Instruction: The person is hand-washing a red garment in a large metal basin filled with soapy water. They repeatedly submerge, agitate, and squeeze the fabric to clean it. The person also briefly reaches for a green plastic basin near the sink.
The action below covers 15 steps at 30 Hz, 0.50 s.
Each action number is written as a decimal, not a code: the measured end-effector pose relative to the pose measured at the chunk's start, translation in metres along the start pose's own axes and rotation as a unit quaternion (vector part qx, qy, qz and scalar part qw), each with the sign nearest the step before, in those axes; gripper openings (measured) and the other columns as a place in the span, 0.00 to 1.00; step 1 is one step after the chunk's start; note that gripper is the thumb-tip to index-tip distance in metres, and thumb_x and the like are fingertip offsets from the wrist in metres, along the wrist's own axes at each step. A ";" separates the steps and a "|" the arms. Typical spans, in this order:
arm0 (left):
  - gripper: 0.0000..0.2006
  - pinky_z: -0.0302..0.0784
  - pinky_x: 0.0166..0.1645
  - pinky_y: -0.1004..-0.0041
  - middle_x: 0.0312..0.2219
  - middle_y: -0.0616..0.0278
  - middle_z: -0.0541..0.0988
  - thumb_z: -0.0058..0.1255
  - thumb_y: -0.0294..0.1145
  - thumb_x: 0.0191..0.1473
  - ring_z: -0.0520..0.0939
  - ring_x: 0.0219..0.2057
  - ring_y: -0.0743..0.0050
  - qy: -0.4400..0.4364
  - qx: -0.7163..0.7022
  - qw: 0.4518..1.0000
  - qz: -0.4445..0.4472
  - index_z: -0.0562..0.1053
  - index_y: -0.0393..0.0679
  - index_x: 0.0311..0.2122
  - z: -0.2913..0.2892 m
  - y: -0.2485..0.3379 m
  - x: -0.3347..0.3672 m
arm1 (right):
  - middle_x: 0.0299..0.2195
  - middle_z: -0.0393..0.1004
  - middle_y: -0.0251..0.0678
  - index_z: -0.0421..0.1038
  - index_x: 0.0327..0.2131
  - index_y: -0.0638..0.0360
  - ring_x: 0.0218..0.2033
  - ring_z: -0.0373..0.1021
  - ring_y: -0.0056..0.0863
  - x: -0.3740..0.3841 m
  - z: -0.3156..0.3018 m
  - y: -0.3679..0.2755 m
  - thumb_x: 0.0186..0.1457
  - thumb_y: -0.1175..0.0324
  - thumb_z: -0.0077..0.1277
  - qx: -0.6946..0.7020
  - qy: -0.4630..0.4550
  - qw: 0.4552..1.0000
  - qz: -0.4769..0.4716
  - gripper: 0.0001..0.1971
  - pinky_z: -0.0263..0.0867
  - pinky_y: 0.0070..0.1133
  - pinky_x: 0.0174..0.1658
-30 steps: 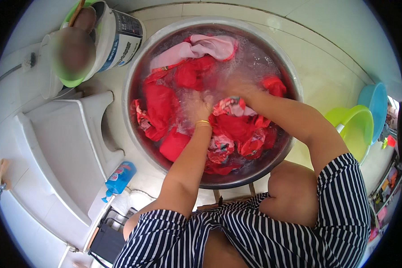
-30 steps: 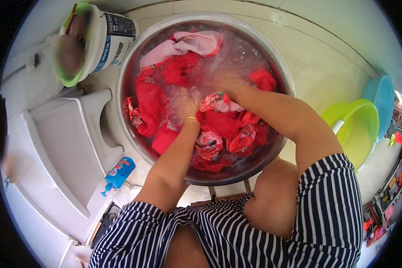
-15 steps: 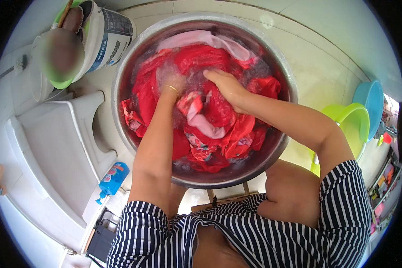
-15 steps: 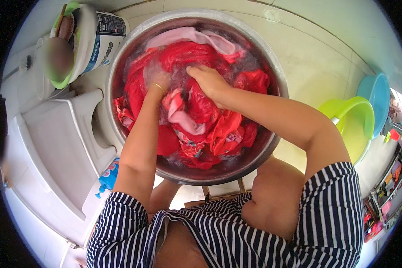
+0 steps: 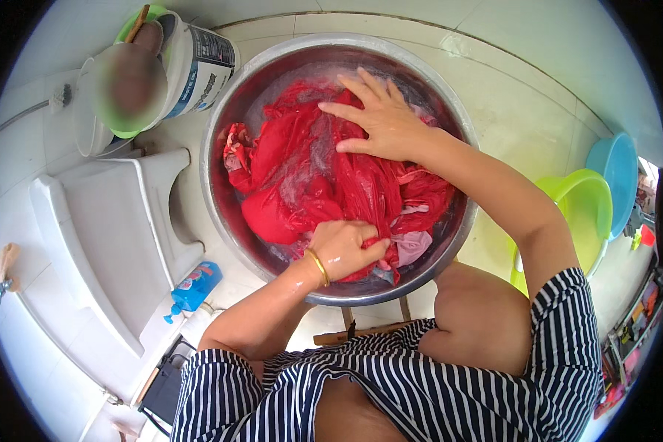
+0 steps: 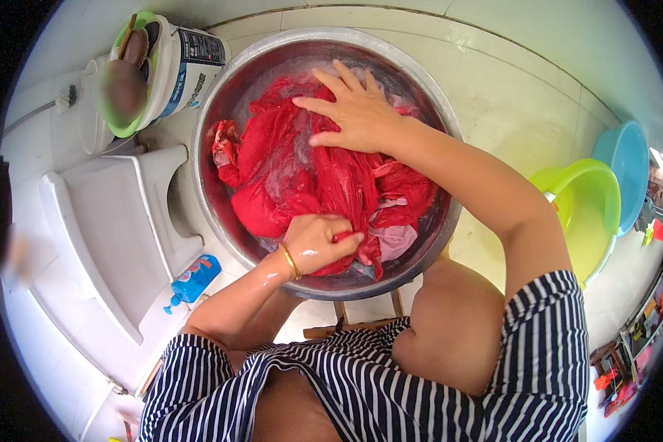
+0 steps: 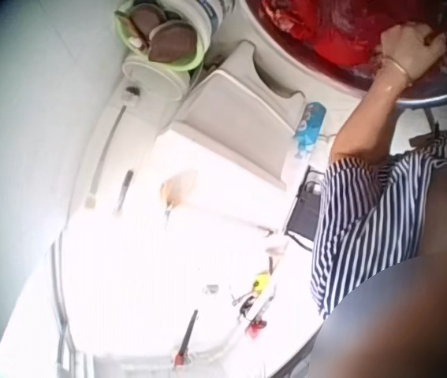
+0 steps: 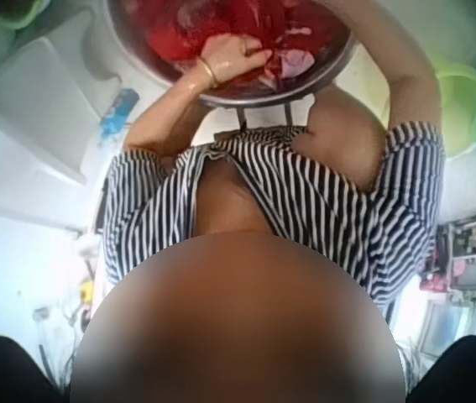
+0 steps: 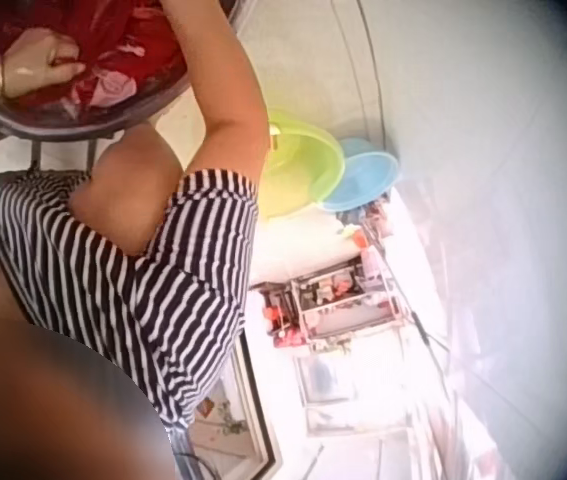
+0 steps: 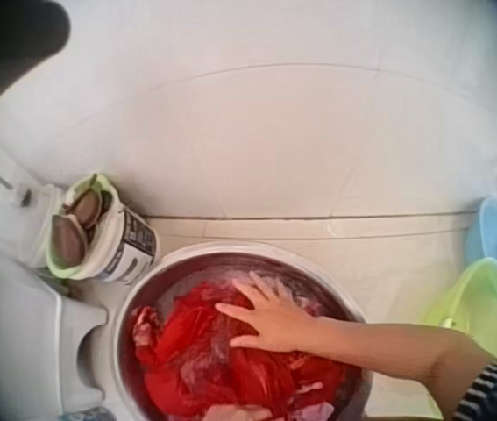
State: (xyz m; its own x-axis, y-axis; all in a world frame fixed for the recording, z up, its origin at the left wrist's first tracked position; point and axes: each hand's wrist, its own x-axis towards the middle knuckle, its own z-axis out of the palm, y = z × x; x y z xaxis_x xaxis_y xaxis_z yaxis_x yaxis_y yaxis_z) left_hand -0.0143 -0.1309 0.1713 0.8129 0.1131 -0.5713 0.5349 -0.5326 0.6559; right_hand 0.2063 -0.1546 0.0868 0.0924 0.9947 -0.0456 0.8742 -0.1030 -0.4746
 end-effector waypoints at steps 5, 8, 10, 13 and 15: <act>0.18 0.73 0.42 0.54 0.24 0.57 0.81 0.51 0.44 0.59 0.83 0.32 0.56 -0.008 0.114 0.993 0.000 0.77 0.44 0.22 -0.004 -0.009 -0.015 | 0.73 0.35 0.47 0.49 0.70 0.21 0.71 0.39 0.60 -0.032 0.052 0.010 0.53 0.34 0.54 0.117 -0.146 0.981 0.053 0.43 0.54 0.58 0.63; 0.18 0.67 0.59 0.51 0.52 0.45 0.73 0.51 0.48 0.59 0.73 0.56 0.42 0.136 0.250 0.957 -0.062 0.75 0.43 0.45 -0.010 -0.025 -0.005 | 0.73 0.35 0.47 0.49 0.70 0.22 0.70 0.40 0.62 -0.063 0.042 -0.005 0.57 0.43 0.55 0.085 -0.170 0.977 0.100 0.39 0.58 0.58 0.61; 0.26 0.62 0.64 0.47 0.63 0.42 0.62 0.50 0.51 0.59 0.64 0.63 0.34 0.251 0.226 0.936 -0.102 0.69 0.46 0.58 0.008 -0.048 0.005 | 0.73 0.36 0.45 0.49 0.70 0.23 0.68 0.46 0.62 -0.067 0.030 -0.019 0.59 0.54 0.55 0.023 -0.209 0.970 0.121 0.38 0.62 0.55 0.59; 0.39 0.52 0.67 0.37 0.71 0.43 0.47 0.46 0.60 0.61 0.54 0.68 0.29 0.234 0.115 0.942 -0.211 0.51 0.57 0.72 0.040 -0.054 0.055 | 0.73 0.39 0.44 0.53 0.69 0.26 0.66 0.49 0.62 -0.077 0.055 -0.009 0.58 0.56 0.55 -0.060 -0.154 0.983 0.085 0.37 0.62 0.52 0.60; 0.36 0.54 0.66 0.36 0.71 0.45 0.47 0.42 0.60 0.62 0.55 0.67 0.27 0.218 0.147 0.933 -0.245 0.54 0.59 0.71 0.047 -0.053 0.086 | 0.72 0.43 0.46 0.57 0.67 0.27 0.65 0.52 0.60 -0.073 0.072 -0.002 0.57 0.57 0.55 -0.069 -0.177 0.976 0.107 0.35 0.62 0.52 0.59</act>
State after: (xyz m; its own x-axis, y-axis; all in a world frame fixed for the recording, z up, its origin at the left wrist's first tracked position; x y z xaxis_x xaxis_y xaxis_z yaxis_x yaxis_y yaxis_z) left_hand 0.0171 -0.1322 0.0644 0.5388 0.6991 -0.4700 0.8323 -0.5280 0.1688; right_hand 0.1632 -0.2271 0.0279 0.1300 0.8867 -0.4437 0.9109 -0.2836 -0.2998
